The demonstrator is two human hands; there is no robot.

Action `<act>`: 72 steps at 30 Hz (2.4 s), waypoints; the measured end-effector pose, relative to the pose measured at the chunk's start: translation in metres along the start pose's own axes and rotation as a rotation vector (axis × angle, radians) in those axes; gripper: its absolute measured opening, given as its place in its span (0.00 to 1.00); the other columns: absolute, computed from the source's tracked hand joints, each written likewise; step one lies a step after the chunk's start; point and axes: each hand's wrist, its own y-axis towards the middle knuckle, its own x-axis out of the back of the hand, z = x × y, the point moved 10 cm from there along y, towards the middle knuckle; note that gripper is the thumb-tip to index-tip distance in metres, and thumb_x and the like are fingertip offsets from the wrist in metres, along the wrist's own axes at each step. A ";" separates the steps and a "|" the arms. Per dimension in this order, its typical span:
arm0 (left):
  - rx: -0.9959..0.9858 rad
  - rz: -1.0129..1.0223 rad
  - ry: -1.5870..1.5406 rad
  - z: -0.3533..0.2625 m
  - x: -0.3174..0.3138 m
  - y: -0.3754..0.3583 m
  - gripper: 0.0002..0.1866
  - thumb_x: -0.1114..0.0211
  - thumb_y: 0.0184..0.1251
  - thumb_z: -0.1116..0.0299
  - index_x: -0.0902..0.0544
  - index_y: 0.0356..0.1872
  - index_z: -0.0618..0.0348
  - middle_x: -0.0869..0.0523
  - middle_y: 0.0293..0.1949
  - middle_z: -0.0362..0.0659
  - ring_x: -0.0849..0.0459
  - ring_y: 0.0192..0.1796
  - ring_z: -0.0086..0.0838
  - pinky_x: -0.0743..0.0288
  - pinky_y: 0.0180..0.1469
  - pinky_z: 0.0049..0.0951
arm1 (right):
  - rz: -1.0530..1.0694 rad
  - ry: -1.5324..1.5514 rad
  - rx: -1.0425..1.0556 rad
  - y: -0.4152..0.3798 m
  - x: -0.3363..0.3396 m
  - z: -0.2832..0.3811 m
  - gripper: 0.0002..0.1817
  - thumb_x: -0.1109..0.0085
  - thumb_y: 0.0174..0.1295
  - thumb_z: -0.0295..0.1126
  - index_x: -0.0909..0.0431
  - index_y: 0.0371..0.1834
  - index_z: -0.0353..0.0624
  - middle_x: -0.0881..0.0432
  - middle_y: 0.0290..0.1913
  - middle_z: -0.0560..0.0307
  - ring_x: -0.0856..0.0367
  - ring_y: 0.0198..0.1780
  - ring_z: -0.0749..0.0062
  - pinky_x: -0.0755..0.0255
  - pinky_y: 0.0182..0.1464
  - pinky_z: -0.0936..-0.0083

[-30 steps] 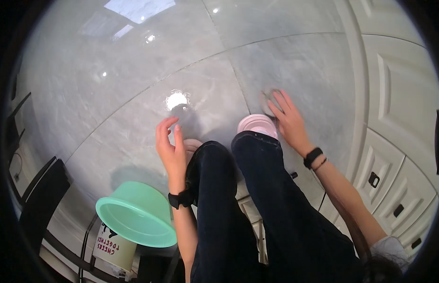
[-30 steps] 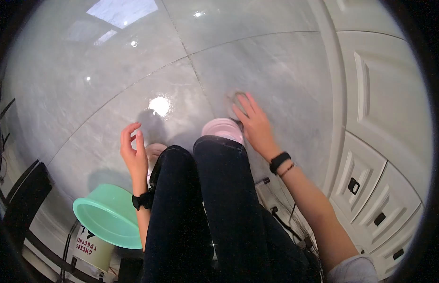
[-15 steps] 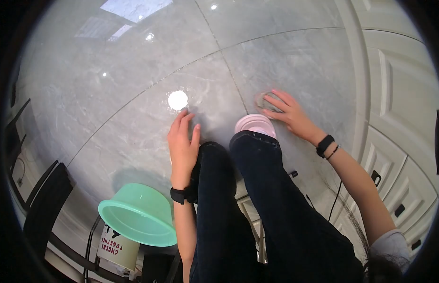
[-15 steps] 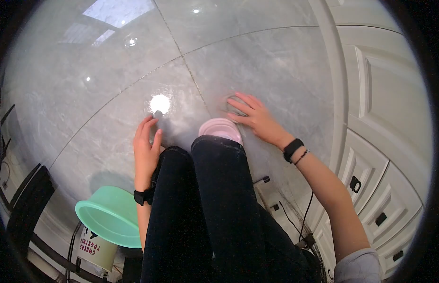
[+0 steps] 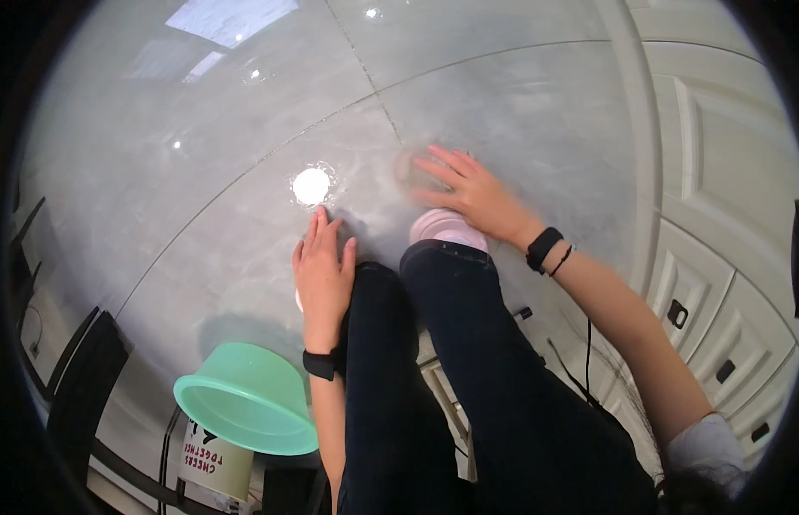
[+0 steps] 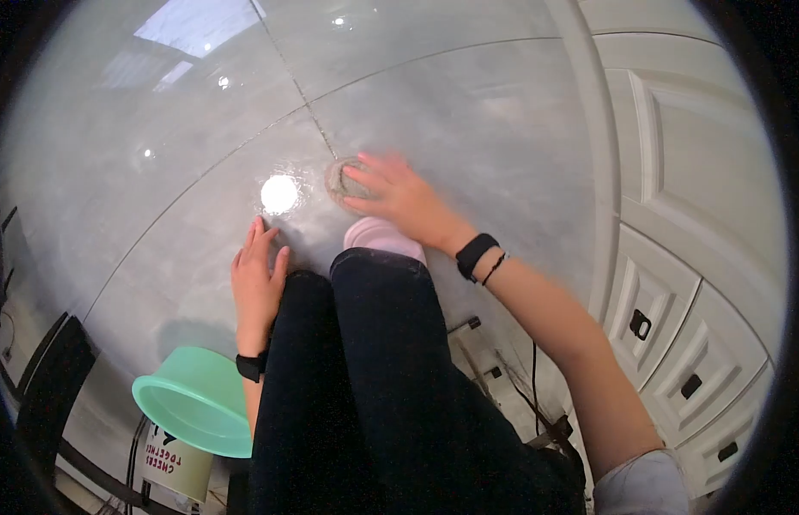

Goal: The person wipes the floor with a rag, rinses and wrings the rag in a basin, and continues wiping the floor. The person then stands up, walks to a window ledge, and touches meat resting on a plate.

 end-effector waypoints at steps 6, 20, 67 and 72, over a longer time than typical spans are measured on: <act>0.041 0.035 -0.059 0.006 -0.003 -0.001 0.19 0.41 0.71 0.63 0.21 0.59 0.59 0.31 0.72 0.49 0.33 0.74 0.40 0.40 0.71 0.48 | -0.237 0.271 -0.427 -0.095 0.036 -0.028 0.32 0.54 0.48 0.10 0.19 0.58 0.47 0.28 0.67 0.47 0.33 0.71 0.48 0.38 0.71 0.61; 0.054 0.060 -0.090 0.005 -0.006 0.005 0.17 0.41 0.72 0.64 0.20 0.57 0.61 0.29 0.71 0.52 0.33 0.74 0.42 0.37 0.68 0.44 | -0.483 -0.272 -1.027 -0.252 0.023 -0.130 0.32 0.50 0.52 0.16 0.29 0.65 0.37 0.30 0.67 0.39 0.37 0.72 0.46 0.43 0.73 0.57; -0.048 0.000 0.044 -0.004 -0.002 0.000 0.18 0.40 0.71 0.63 0.20 0.55 0.64 0.28 0.69 0.55 0.29 0.71 0.46 0.32 0.65 0.43 | -0.166 -0.272 -0.793 -0.296 0.040 -0.142 0.36 0.41 0.47 0.17 0.25 0.65 0.53 0.30 0.63 0.40 0.30 0.61 0.43 0.33 0.63 0.55; -0.060 -0.011 0.044 -0.004 -0.003 -0.001 0.18 0.40 0.70 0.63 0.20 0.54 0.64 0.28 0.69 0.56 0.29 0.71 0.46 0.32 0.65 0.43 | -0.059 -0.339 -0.841 -0.280 0.056 -0.152 0.34 0.40 0.48 0.17 0.24 0.64 0.50 0.29 0.63 0.41 0.29 0.61 0.42 0.32 0.62 0.58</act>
